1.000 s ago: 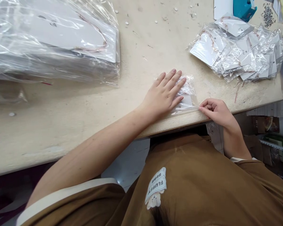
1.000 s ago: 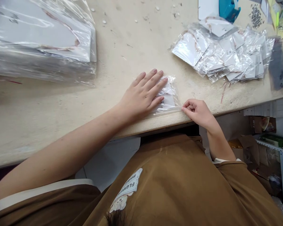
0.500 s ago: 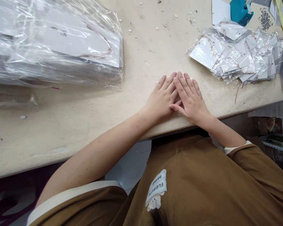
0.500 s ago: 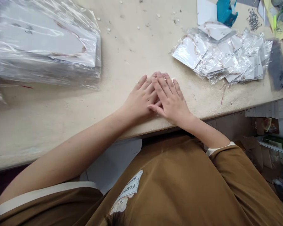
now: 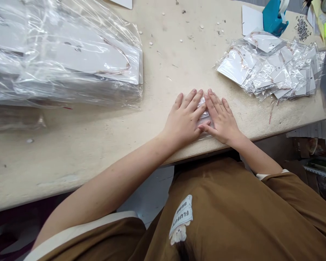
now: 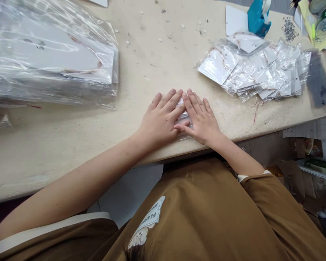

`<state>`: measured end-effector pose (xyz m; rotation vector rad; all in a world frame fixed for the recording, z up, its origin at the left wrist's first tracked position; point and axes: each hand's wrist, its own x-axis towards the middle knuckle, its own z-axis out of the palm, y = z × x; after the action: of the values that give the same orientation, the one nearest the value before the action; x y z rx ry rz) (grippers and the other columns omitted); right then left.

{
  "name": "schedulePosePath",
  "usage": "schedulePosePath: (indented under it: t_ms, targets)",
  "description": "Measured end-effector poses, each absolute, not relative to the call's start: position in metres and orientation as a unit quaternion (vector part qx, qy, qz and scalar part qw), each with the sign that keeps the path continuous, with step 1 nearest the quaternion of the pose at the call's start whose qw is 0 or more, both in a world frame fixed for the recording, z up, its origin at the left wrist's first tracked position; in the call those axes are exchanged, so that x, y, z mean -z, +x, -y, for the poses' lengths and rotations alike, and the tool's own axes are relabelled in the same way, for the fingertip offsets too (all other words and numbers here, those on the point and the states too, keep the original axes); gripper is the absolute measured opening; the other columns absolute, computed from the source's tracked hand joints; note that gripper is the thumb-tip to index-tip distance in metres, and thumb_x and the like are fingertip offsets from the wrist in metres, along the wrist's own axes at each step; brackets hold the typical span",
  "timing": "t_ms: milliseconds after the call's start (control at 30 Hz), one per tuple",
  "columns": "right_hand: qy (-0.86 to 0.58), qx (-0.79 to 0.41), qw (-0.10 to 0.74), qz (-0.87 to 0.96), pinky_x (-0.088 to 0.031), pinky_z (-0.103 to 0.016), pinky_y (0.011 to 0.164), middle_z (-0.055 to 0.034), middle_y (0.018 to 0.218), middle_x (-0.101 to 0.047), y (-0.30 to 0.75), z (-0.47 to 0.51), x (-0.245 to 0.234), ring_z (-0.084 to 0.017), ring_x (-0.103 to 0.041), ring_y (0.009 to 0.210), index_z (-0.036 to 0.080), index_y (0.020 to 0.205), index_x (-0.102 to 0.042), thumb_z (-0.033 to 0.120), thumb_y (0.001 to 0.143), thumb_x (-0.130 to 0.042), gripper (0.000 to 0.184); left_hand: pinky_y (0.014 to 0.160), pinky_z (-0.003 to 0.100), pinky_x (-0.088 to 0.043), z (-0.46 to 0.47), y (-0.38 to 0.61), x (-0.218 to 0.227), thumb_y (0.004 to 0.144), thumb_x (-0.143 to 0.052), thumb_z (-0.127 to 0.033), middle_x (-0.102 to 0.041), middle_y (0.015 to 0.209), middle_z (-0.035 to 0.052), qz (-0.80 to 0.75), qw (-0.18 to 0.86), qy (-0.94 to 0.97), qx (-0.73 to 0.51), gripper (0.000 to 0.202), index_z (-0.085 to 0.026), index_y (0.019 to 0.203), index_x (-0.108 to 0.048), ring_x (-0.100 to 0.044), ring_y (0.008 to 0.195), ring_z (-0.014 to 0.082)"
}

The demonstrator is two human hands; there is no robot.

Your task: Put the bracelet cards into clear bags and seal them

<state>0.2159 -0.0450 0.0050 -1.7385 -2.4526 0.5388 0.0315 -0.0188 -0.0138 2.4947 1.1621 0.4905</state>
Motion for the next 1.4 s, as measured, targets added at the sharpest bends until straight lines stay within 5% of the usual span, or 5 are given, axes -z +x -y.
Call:
schedulePosePath:
  t_ms: [233, 433, 800, 1167, 1400]
  targets:
    - [-0.562, -0.192, 0.064, 0.802, -0.008, -0.054, 0.132, -0.0121, 0.173, -0.009, 0.219, 0.044, 0.000, -0.028, -0.009, 0.162, 0.019, 0.165, -0.004, 0.082, 0.092, -0.025, 0.099, 0.125, 0.068, -0.013, 0.027, -0.022, 0.005, 0.097, -0.046, -0.066, -0.028, 0.168, 0.0105, -0.494, 0.137, 0.841, -0.175, 0.070, -0.030, 0.157, -0.038, -0.023, 0.156, 0.0401]
    - [-0.537, -0.265, 0.182, 0.780, -0.012, -0.054, 0.132, -0.0053, 0.174, -0.012, 0.230, 0.043, 0.001, -0.022, -0.009, 0.162, 0.028, 0.165, -0.007, 0.078, 0.096, -0.016, 0.086, 0.113, 0.050, -0.048, 0.060, -0.022, 0.002, 0.095, -0.065, -0.049, -0.056, 0.149, 0.0147, -0.359, 0.044, 0.899, -0.248, 0.057, -0.023, 0.144, -0.053, -0.052, 0.141, 0.0338]
    - [-0.513, -0.158, 0.304, 0.787, -0.009, -0.063, 0.129, -0.0092, 0.157, -0.051, 0.265, 0.071, -0.008, -0.030, -0.030, 0.157, 0.027, 0.131, -0.062, 0.073, 0.091, -0.049, 0.062, 0.084, 0.041, -0.061, 0.061, 0.009, -0.002, 0.096, -0.051, -0.005, -0.077, 0.110, 0.0113, -0.251, -0.084, 0.926, -0.271, 0.023, -0.017, 0.103, -0.070, -0.074, 0.100, 0.0264]
    - [-0.349, 0.032, 0.373, 0.859, -0.063, -0.034, 0.074, -0.0052, 0.096, -0.081, 0.264, 0.078, -0.024, -0.019, -0.077, 0.089, 0.021, 0.104, -0.073, 0.018, 0.098, -0.056, 0.018, 0.077, 0.034, -0.055, 0.062, 0.011, -0.042, 0.089, -0.067, -0.004, -0.077, 0.085, 0.0081, -0.196, -0.150, 0.879, -0.408, 0.012, -0.012, 0.099, -0.066, -0.073, 0.076, 0.0206]
    - [-0.583, -0.215, 0.508, 0.596, -0.064, -0.031, 0.062, -0.0060, 0.094, -0.079, 0.335, 0.016, -0.064, -0.019, -0.075, 0.078, 0.022, 0.114, -0.072, 0.058, 0.089, -0.069, 0.044, 0.058, 0.025, -0.048, 0.051, -0.007, -0.027, 0.079, -0.079, -0.001, -0.068, 0.060, 0.0034, -0.283, -0.185, 0.779, -0.528, 0.018, -0.011, 0.090, -0.069, -0.063, 0.054, 0.0159]
